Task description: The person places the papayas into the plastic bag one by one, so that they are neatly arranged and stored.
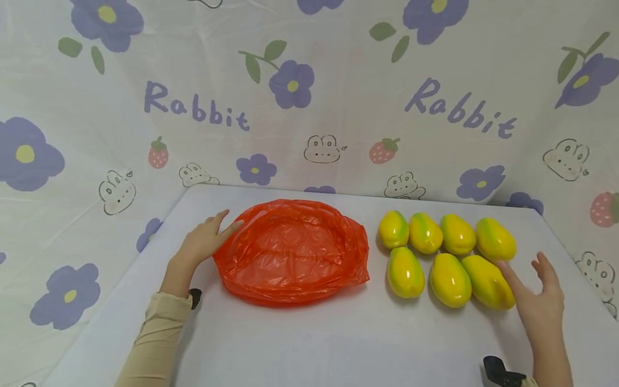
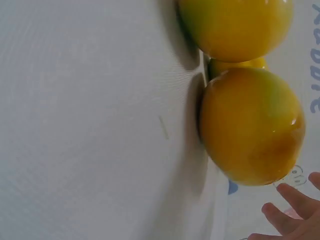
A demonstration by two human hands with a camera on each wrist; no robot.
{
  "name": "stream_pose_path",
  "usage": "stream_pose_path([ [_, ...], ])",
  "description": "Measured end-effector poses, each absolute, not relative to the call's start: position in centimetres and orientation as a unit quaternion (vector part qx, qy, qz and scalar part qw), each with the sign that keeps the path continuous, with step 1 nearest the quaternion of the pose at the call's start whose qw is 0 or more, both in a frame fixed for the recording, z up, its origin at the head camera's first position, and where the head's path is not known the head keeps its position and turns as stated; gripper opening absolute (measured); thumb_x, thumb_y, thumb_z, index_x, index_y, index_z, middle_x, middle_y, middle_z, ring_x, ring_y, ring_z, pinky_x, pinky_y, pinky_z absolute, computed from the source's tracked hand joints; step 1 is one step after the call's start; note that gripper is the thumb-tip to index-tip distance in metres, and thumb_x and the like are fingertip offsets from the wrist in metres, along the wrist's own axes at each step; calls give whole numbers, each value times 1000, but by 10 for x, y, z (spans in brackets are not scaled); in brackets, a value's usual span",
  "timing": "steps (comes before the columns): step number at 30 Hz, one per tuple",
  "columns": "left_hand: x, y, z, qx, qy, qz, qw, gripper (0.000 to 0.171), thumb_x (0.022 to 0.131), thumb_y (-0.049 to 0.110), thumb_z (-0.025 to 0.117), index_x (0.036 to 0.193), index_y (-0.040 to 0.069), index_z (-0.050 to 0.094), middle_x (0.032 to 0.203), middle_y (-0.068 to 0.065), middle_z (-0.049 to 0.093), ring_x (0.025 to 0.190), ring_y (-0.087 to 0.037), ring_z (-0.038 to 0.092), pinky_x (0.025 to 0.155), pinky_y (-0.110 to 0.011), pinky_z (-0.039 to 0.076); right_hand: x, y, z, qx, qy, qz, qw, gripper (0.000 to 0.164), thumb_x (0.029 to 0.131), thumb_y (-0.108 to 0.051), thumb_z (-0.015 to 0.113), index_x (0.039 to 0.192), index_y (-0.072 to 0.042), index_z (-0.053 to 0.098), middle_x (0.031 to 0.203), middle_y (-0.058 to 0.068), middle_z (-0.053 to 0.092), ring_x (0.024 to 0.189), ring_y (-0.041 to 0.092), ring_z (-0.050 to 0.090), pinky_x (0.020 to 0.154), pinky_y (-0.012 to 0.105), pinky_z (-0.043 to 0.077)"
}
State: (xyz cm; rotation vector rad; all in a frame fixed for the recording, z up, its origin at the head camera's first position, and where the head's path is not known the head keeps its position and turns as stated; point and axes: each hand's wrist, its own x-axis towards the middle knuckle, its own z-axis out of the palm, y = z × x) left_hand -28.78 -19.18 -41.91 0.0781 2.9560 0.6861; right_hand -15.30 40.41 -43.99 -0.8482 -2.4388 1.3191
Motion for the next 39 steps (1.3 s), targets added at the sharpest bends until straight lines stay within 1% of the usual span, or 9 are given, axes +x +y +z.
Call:
stream_pose_path([
  [4,-288,-194,-424,23,971,231,56,86,93,71,34,155,14,23,152,-23,38,134,-47,43,104,-65,40,-158,418,-458,-309,-824,462,112,87,94,-52,53,157,-31,-2,165,10,3,153,33,1,119,60,14],
  [8,-288,-195,-428,21,970,235,59,85,93,71,34,155,14,23,152,-22,39,135,-45,44,105,-65,39,-161,425,-469,-324,-813,475,92,91,91,-56,55,157,-31,-3,165,8,1,153,33,2,120,59,15],
  [12,-287,-196,-431,22,968,243,61,84,94,70,33,155,13,24,152,-22,40,136,-44,43,107,-64,38,-160,422,-472,-328,-808,484,78,91,90,-57,56,157,-32,-1,166,7,2,153,33,5,119,58,19],
  [16,-286,-197,-433,27,966,250,60,80,96,67,33,155,13,25,152,-22,39,139,-43,40,109,-63,36,-158,418,-470,-324,-803,495,76,89,90,-55,58,156,-35,1,165,6,4,153,32,9,120,56,19],
  [18,-286,-197,-434,32,966,252,53,77,97,65,33,154,13,26,152,-22,41,139,-43,40,109,-63,35,-159,415,-469,-330,-803,491,72,88,91,-55,57,156,-35,1,165,6,5,152,33,11,120,55,20],
  [21,-286,-198,-434,40,965,257,42,71,100,58,33,154,13,28,148,-21,45,136,-41,44,109,-62,37,-158,412,-467,-332,-800,495,71,87,91,-56,55,156,-35,2,165,6,5,152,33,11,120,54,19],
  [26,-287,-198,-434,43,963,265,38,64,101,52,36,152,14,31,143,-20,51,131,-39,50,106,-61,40,-157,408,-462,-326,-801,498,63,83,94,-52,52,157,-32,2,165,8,6,152,37,9,120,55,17],
  [34,-286,-201,-436,49,955,291,40,62,102,49,40,152,14,31,147,-22,45,135,-41,45,109,-62,36,-156,403,-459,-326,-795,509,39,84,93,-53,54,156,-33,2,165,6,6,152,38,4,121,56,13],
  [39,-287,-202,-436,57,949,307,43,60,102,43,43,152,12,32,145,-23,47,133,-41,47,108,-60,39,-158,402,-458,-325,-795,512,28,87,92,-56,54,156,-33,1,165,5,6,152,35,4,122,55,13],
])
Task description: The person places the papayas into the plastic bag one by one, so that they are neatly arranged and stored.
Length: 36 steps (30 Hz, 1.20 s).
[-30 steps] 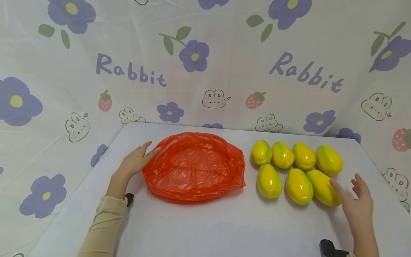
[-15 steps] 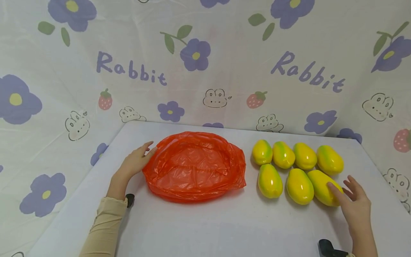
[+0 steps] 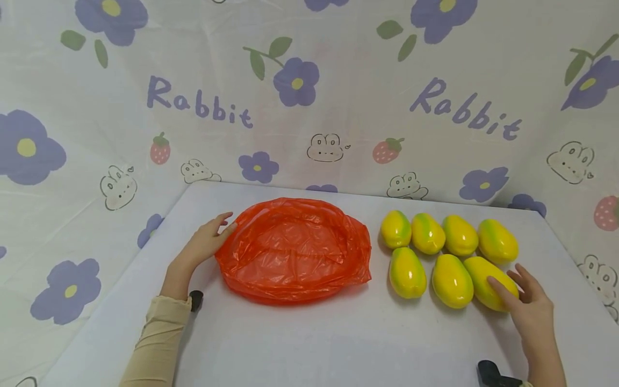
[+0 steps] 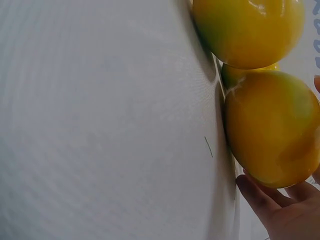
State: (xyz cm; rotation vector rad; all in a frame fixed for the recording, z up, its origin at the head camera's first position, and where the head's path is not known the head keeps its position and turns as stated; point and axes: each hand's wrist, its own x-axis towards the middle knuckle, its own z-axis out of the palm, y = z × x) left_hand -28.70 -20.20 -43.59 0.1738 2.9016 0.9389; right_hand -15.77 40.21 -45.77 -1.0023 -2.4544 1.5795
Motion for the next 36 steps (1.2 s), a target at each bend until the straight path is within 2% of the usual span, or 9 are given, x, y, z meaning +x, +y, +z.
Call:
stream_pose_path([
  [9,-287,-202,-432,61,935,346,56,55,102,36,47,150,11,36,141,-23,51,125,-40,53,104,-55,46,-157,402,-461,-325,-791,519,20,86,90,-57,57,156,-32,8,165,8,4,153,32,4,123,53,11],
  [18,-288,-203,-433,60,932,352,60,51,102,34,47,148,12,39,137,-23,54,115,-37,58,94,-48,54,-156,401,-460,-314,-795,518,22,84,90,-57,57,156,-26,16,166,1,4,154,27,3,123,51,11],
  [25,-287,-202,-433,61,935,343,58,47,102,33,48,144,12,45,135,-21,57,114,-35,59,92,-47,55,-158,400,-462,-329,-785,523,41,80,90,-57,57,155,-24,24,165,-3,13,153,25,10,124,46,15],
  [32,-288,-202,-435,65,937,339,52,45,102,32,48,142,11,48,133,-21,59,115,-36,59,93,-47,55,-157,397,-459,-339,-777,528,60,78,90,-55,58,155,-25,26,164,-5,17,152,21,16,124,41,19],
  [36,-287,-202,-436,66,937,339,51,45,102,32,48,142,11,48,133,-21,59,115,-36,59,93,-47,54,-155,399,-456,-342,-761,546,73,81,85,-56,64,153,-32,29,163,-11,21,140,10,30,124,34,19],
])
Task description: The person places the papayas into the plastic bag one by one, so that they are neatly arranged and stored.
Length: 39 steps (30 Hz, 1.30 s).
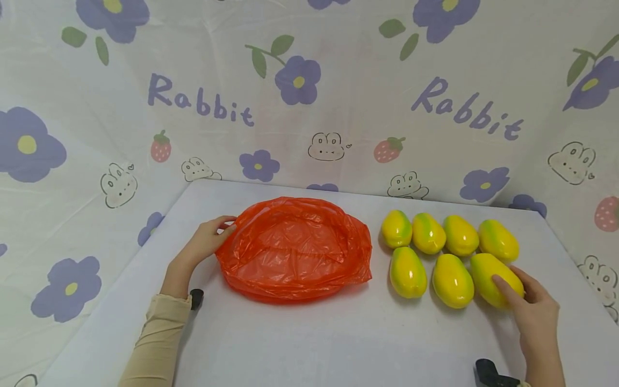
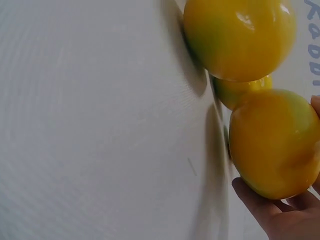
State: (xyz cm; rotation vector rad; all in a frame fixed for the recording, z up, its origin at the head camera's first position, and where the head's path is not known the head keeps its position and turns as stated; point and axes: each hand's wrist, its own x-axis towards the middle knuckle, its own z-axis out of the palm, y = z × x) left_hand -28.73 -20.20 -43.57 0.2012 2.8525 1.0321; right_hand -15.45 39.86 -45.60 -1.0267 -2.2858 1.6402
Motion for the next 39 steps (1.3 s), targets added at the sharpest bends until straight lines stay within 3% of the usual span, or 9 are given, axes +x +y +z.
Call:
stream_pose_path([
  [3,-287,-202,-436,66,937,339,52,44,102,32,48,142,11,48,133,-21,59,115,-35,59,93,-47,54,-153,399,-453,-346,-734,578,92,81,80,-54,71,150,-35,34,160,-18,25,124,-2,35,122,24,19],
  [7,-287,-202,-436,65,938,336,53,43,102,31,48,141,12,49,132,-21,60,113,-35,60,92,-47,55,-153,396,-447,-337,-692,625,127,79,77,-46,77,147,-34,41,156,-21,32,117,-6,37,114,11,24],
  [11,-287,-201,-435,64,938,336,55,43,102,31,48,141,11,49,131,-20,60,112,-34,60,91,-45,55,-154,393,-441,-325,-663,656,157,78,76,-40,81,145,-30,47,150,-20,41,113,-6,42,96,0,37],
  [13,-287,-201,-435,64,938,336,56,44,102,31,48,141,11,49,130,-20,61,111,-33,61,91,-44,56,-155,391,-438,-325,-651,665,168,78,74,-38,82,144,-29,48,148,-18,44,112,-5,43,89,-2,40],
  [17,-287,-201,-435,65,937,337,58,44,103,31,47,141,11,49,129,-21,61,107,-32,61,87,-41,57,-157,385,-431,-337,-635,672,178,79,72,-39,83,143,-30,49,149,-17,43,120,-2,43,97,2,38],
  [20,-287,-200,-435,66,938,336,55,43,102,30,47,141,10,49,127,-21,62,104,-32,62,82,-38,57,-160,381,-428,-339,-616,686,187,79,71,-37,84,142,-29,50,147,-16,44,123,-1,43,92,2,41],
  [22,-287,-200,-436,68,939,334,52,43,102,30,47,140,10,49,127,-21,62,104,-31,62,82,-38,57,-162,378,-426,-336,-604,697,192,78,71,-35,85,141,-27,52,145,-16,46,122,0,44,81,-1,44],
  [33,-289,-201,-437,64,938,334,60,43,103,32,46,141,12,49,129,-19,61,109,-32,61,89,-43,57,-175,355,-416,-296,-581,738,177,76,75,-31,83,143,-24,50,148,-14,42,124,1,43,68,1,48],
  [39,-287,-200,-435,59,937,337,63,43,103,32,46,141,13,49,129,-19,61,108,-32,61,87,-41,57,-186,339,-411,-267,-564,761,177,71,78,-25,81,142,-19,51,136,-13,50,120,3,46,67,3,49],
])
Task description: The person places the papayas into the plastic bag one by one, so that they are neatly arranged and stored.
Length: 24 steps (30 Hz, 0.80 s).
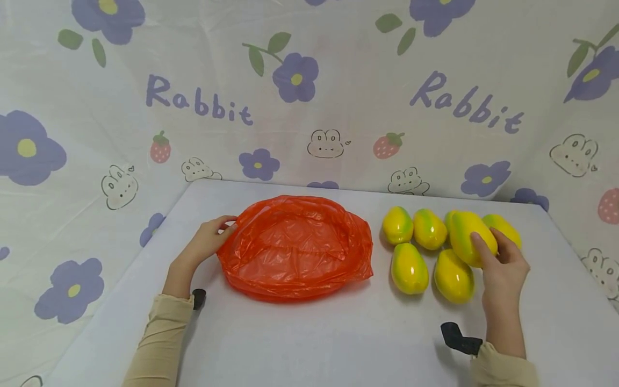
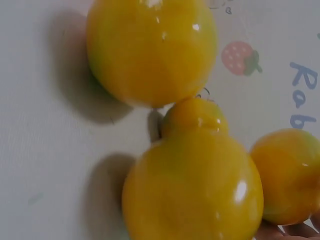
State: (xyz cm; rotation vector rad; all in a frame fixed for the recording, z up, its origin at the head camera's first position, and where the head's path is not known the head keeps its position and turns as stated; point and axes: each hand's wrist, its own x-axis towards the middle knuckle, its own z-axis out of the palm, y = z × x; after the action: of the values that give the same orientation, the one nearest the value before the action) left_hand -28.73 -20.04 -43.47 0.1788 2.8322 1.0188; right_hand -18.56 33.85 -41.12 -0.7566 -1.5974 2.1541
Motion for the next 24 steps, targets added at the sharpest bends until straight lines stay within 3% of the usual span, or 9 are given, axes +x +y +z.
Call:
stream_pose_path([
  [3,-287,-200,-434,60,937,337,62,43,103,32,47,141,13,49,129,-19,61,107,-31,61,86,-41,57,-190,329,-410,-268,-589,745,160,76,76,-35,81,144,-22,49,142,-13,47,126,4,43,92,7,47],
  [7,-287,-200,-435,63,937,339,60,43,103,32,46,141,12,49,129,-20,61,108,-32,60,87,-42,56,-194,318,-410,-274,-627,717,135,77,78,-45,77,146,-28,45,155,-12,37,137,6,36,118,21,24],
  [9,-287,-200,-436,66,937,339,58,43,103,32,46,141,12,49,130,-20,60,110,-32,60,89,-43,56,-196,313,-409,-273,-631,714,131,75,80,-45,76,146,-29,44,157,-11,35,139,6,35,119,21,23],
  [11,-288,-200,-437,69,937,338,56,43,103,32,46,141,12,49,130,-20,60,112,-32,60,90,-44,55,-197,308,-409,-271,-633,714,128,74,80,-44,76,146,-29,45,157,-11,35,134,6,39,114,14,31],
  [13,-287,-200,-437,67,937,338,55,43,103,32,46,141,13,49,130,-19,60,112,-32,60,90,-44,55,-199,303,-408,-264,-629,719,133,73,81,-42,76,145,-27,47,153,-10,41,123,5,44,100,7,42],
  [16,-287,-200,-436,65,937,339,57,43,103,33,46,141,13,49,130,-19,60,112,-32,60,90,-44,55,-203,297,-408,-249,-628,725,137,71,81,-39,77,145,-23,48,143,-9,48,108,1,46,76,2,45],
  [18,-287,-199,-436,63,936,340,59,43,103,33,46,141,14,49,131,-19,60,112,-32,60,90,-43,55,-205,292,-408,-243,-627,727,138,70,82,-38,76,144,-22,48,140,-9,49,107,2,46,73,2,45],
  [21,-286,-200,-435,60,936,342,62,44,103,34,46,142,14,49,132,-18,59,112,-32,60,90,-43,55,-209,285,-408,-243,-630,726,128,71,82,-39,75,145,-23,47,148,-8,45,118,5,45,89,5,46],
  [24,-286,-200,-435,59,935,344,65,44,103,34,45,142,14,48,133,-18,59,113,-32,59,91,-44,55,-211,276,-407,-246,-635,723,119,71,82,-42,75,145,-25,46,154,-7,40,125,6,42,106,11,39],
])
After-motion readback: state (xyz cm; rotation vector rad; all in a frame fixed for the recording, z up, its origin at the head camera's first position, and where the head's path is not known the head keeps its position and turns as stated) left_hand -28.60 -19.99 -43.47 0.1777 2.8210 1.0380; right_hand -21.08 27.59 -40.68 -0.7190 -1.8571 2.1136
